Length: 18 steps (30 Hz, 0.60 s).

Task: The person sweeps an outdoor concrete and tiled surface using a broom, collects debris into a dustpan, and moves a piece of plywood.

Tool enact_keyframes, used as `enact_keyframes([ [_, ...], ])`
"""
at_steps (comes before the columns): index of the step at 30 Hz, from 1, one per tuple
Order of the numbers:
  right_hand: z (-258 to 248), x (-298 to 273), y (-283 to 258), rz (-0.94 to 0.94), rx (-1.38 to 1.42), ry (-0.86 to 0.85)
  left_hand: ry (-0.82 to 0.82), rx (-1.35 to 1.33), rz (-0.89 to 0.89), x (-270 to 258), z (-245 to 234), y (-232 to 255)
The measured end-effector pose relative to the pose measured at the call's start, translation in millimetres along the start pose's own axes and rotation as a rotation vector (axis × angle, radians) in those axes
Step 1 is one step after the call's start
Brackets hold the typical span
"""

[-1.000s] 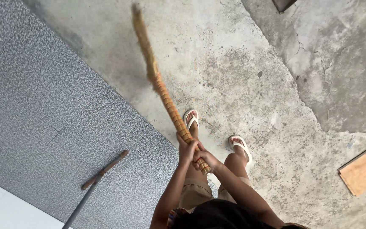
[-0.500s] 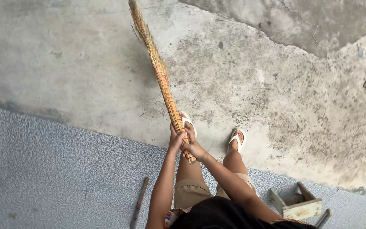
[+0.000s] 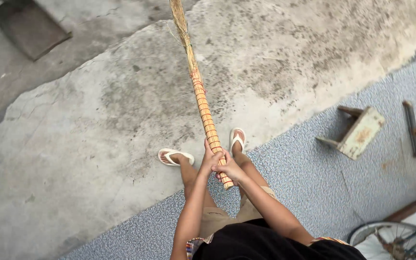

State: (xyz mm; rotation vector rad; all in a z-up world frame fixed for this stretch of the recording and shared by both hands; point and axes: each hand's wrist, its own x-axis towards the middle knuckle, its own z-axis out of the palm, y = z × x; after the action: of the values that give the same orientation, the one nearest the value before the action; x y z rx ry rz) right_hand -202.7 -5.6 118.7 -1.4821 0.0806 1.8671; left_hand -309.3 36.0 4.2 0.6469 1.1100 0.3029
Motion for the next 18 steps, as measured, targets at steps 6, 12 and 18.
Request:
enact_keyframes([
  [6,-182.4,-71.3,-1.1,-0.098,0.278,0.276,-0.331,0.095,-0.076,37.6,205.9,-67.5],
  [12,-326.9,-96.8,19.3,-0.189,0.314,0.744,-0.41,0.154,-0.552,45.1,334.6,-104.4],
  [18,-469.1,-56.0,-0.8,-0.084,0.379,0.907,-0.393,0.307,-0.451,70.4,308.5,-110.7],
])
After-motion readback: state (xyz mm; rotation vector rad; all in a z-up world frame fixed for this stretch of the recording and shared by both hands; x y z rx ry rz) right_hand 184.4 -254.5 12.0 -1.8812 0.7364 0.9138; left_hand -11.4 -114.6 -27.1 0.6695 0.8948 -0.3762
